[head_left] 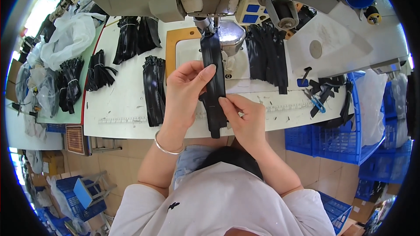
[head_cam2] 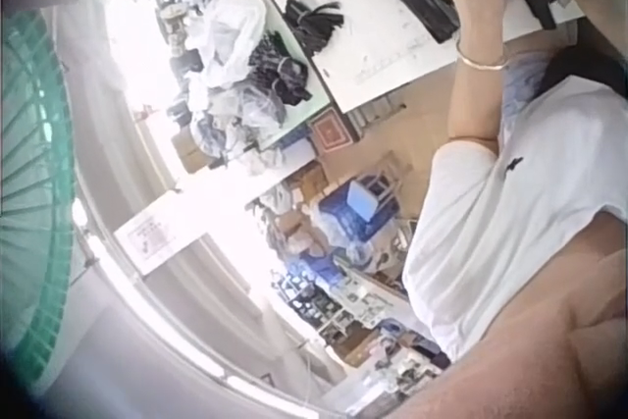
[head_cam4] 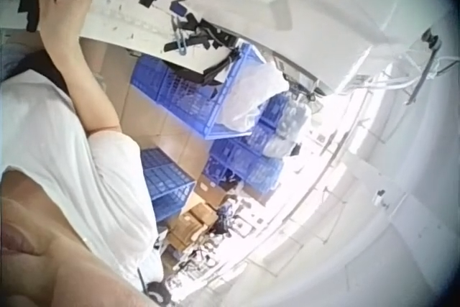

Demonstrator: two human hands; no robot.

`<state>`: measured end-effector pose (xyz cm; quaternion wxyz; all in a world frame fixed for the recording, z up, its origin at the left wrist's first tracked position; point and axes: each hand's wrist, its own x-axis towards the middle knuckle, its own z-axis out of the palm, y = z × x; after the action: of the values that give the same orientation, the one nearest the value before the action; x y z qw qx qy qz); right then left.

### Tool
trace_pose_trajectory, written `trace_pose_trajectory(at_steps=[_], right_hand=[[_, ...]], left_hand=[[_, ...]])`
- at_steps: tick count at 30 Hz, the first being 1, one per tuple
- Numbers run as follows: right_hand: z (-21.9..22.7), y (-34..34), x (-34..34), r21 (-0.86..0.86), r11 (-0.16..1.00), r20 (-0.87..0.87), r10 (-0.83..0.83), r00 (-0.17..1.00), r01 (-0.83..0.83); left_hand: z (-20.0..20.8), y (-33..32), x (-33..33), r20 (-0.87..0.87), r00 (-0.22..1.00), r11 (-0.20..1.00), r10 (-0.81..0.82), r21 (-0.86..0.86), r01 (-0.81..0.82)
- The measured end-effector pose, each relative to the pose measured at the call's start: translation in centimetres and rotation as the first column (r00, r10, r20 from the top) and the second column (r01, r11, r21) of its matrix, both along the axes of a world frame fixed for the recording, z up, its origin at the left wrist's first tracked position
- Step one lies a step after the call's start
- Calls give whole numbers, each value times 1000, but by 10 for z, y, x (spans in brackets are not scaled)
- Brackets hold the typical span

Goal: Sew and assemble black leather or synthetic shoe components using an industrial sewing machine.

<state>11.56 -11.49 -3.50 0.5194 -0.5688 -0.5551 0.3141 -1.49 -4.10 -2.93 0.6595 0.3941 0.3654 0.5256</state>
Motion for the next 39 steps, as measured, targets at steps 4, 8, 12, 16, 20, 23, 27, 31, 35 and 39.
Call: trace_pose_trajectory(at_steps=[4, 8, 12, 16, 20, 23, 27, 31, 35, 39], right_hand=[[5, -3, 0, -15, 1000, -8, 10, 1000, -10], [10, -4, 1, -27, 999, 46, 23, 999, -22], [10, -2, -3, -16, 1000, 15, 22, 1000, -22], [16, 7, -3, -37, 999, 22, 11, 1000, -11], [22, 23, -7, -3, 1000, -41, -8, 999, 8], [26, 37, -6, 51, 999, 8, -18, 1000, 17], [31, 57, -3, 73, 997, -19, -7, 1000, 9], [39, 71, 1, 46, 999, -66, 13, 998, -10], [28, 63, 7, 17, 1000, -141, 0, 990, 3], [10, 49, 26, -54, 998, -55, 18, 998, -21]], left_hand=[[5, -5, 5, 55, 998, 999, 35, -43, -32], [10, -8, 7, 24, 997, 997, 69, -44, -68], [12, -6, 6, 31, 996, 995, 86, -54, -84], [17, 6, 9, 70, 994, 996, 81, -49, -78], [27, 20, 8, 41, 997, 998, 68, -21, -67], [33, 33, 8, -51, 994, 995, 100, 16, -100], [40, 50, 15, -39, 989, 990, 142, 33, -141], [33, 71, 18, -7, 983, 983, 182, 37, -181], [26, 97, 24, 32, 966, 967, 255, -39, -254], [4, 119, 14, 175, 965, 980, 198, -42, -193]])
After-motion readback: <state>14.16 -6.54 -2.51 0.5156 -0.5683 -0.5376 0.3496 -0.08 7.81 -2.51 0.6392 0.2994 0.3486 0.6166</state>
